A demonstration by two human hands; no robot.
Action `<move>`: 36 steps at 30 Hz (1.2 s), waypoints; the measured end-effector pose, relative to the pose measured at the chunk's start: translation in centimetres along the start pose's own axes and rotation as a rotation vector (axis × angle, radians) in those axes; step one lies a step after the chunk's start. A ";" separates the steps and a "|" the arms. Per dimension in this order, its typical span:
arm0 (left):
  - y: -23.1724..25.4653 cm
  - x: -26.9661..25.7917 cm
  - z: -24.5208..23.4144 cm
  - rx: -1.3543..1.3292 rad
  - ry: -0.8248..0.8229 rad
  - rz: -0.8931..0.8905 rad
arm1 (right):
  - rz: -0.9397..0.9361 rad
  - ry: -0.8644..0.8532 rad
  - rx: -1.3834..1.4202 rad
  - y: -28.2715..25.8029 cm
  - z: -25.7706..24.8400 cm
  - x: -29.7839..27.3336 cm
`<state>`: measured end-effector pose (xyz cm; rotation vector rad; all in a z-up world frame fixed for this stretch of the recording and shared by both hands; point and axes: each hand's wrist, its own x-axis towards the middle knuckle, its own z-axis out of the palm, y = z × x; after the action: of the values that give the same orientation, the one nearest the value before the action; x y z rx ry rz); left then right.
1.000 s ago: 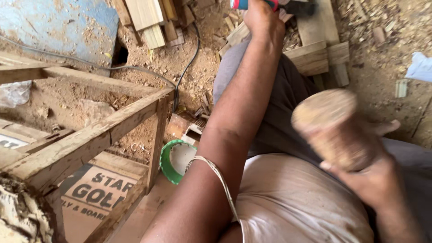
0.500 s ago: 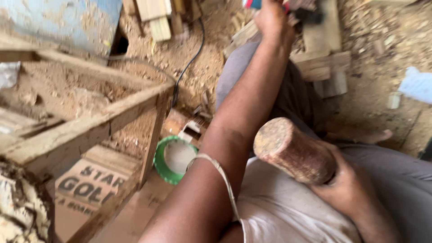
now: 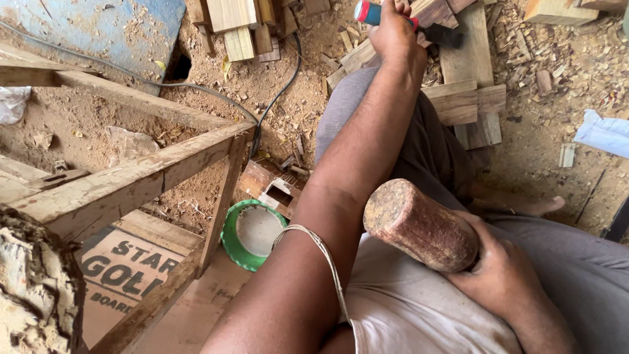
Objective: The person carves and shapes wood pieces using a chisel and a wooden mallet while sitting on the floor. They use the mallet to strike the chisel, removing wood from several small wooden components and joining them together.
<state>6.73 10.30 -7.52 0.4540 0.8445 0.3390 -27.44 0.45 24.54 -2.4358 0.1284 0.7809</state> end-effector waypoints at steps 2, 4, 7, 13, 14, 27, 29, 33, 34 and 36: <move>0.0 0.2 0.3 -0.061 -0.035 0.064 | 0.022 -0.004 -0.010 -0.1 0.1 0.0; 0.1 -0.1 0.7 -0.075 -0.036 0.073 | 0.045 -0.005 -0.010 -0.1 0.1 0.0; 1.0 -1.0 0.7 -0.036 -0.018 0.043 | -0.007 0.023 0.029 0.0 0.2 -0.1; 2.9 -1.8 0.0 0.057 0.010 -0.112 | 0.018 0.006 0.078 0.4 0.4 0.2; 3.0 -0.7 -0.3 0.064 -0.002 -0.106 | 0.024 0.020 0.106 0.5 0.5 0.0; 2.5 0.3 -0.5 0.048 -0.031 -0.185 | -0.113 -0.010 0.187 -0.4 -0.7 0.7; 3.2 -0.3 -0.9 0.095 -0.005 -0.198 | -0.143 0.027 0.186 -0.2 -0.7 0.5; 3.8 -0.3 -0.5 0.170 -0.004 -0.214 | -0.092 0.006 0.235 0.0 -0.8 0.5; 3.7 -0.4 -0.8 0.202 0.007 -0.233 | -0.087 0.020 0.241 0.1 -0.9 0.4; 3.4 -0.7 -0.1 0.097 -0.044 -0.219 | -0.064 0.029 0.252 0.0 -0.6 0.4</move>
<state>5.80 12.88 -5.43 0.4526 0.8615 0.0858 -26.82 0.15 24.78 -2.2025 0.1493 0.6595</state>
